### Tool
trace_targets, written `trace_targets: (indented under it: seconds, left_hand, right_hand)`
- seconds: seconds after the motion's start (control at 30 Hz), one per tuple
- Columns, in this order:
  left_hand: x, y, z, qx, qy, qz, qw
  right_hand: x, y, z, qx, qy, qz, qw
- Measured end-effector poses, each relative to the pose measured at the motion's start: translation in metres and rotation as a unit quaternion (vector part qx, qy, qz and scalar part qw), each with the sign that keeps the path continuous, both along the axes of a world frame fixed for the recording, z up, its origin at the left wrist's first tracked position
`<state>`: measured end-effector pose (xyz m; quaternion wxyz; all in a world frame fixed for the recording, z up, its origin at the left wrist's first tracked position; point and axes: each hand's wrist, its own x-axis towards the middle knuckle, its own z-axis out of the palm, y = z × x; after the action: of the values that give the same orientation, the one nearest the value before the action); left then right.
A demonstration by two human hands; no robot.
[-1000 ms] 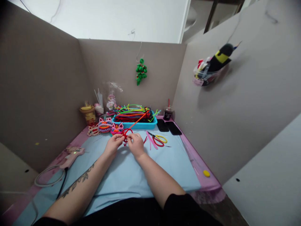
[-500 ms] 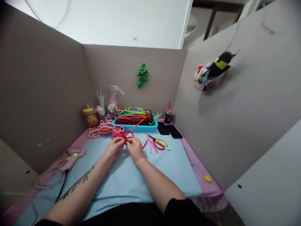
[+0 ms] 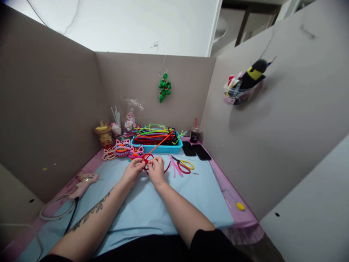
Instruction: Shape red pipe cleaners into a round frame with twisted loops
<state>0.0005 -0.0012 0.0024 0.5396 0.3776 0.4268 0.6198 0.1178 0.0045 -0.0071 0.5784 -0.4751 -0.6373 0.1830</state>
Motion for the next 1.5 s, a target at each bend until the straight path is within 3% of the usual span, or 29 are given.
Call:
trace_targets:
  seconds: [0.2,0.37,0.47,0.57,0.67,0.8,0.9,1.0,1.13,1.2,1.27,1.4,1.5]
  left_hand:
    - [0.001,0.0,0.001,0.001,-0.006,-0.007,1.0]
    - [-0.002,0.002,0.0,-0.01,-0.015,0.005,1.0]
    - [-0.005,0.006,-0.001,-0.032,-0.058,0.031,0.997]
    - [-0.009,0.008,0.001,-0.057,-0.108,0.059,0.991]
    - [-0.011,0.008,0.003,-0.067,-0.141,0.07,0.985]
    - [-0.011,0.006,0.006,-0.071,-0.155,0.058,0.984]
    - [-0.01,0.005,0.007,-0.046,-0.134,0.062,0.988]
    - [-0.009,0.005,0.006,0.004,-0.101,0.08,0.992]
    - [-0.01,0.006,0.004,0.029,-0.071,0.095,0.993]
    - [-0.01,0.006,0.004,0.03,-0.058,0.097,0.993]
    - [-0.01,0.007,0.003,0.008,-0.053,0.087,0.995]
    - [-0.01,0.007,0.003,0.001,-0.063,0.066,0.996]
    - [-0.007,0.005,0.004,0.001,-0.053,0.051,0.997]
  right_hand:
    - [-0.001,0.003,-0.005,-0.017,0.002,0.024,1.0]
    - [0.002,0.002,0.002,-0.03,0.014,0.023,0.999]
    - [0.003,-0.005,0.009,0.008,0.012,0.004,1.0]
    - [0.002,-0.015,0.013,0.052,-0.03,0.043,0.997]
    - [-0.002,-0.02,0.01,0.028,-0.112,0.108,0.987]
    - [-0.005,-0.018,0.006,0.012,-0.159,0.109,0.981]
    - [-0.004,-0.019,0.009,0.026,-0.116,0.147,0.982]
    - [-0.003,-0.024,0.017,-0.002,-0.003,0.242,0.97]
    - [-0.001,-0.025,0.023,-0.102,0.149,0.383,0.906]
    - [0.001,-0.021,0.023,-0.116,0.166,0.405,0.891]
    - [0.002,-0.014,0.02,-0.109,0.161,0.376,0.906]
    - [0.002,-0.003,0.011,-0.029,0.083,0.187,0.978]
    - [0.002,-0.002,0.008,0.013,-0.004,0.098,0.995]
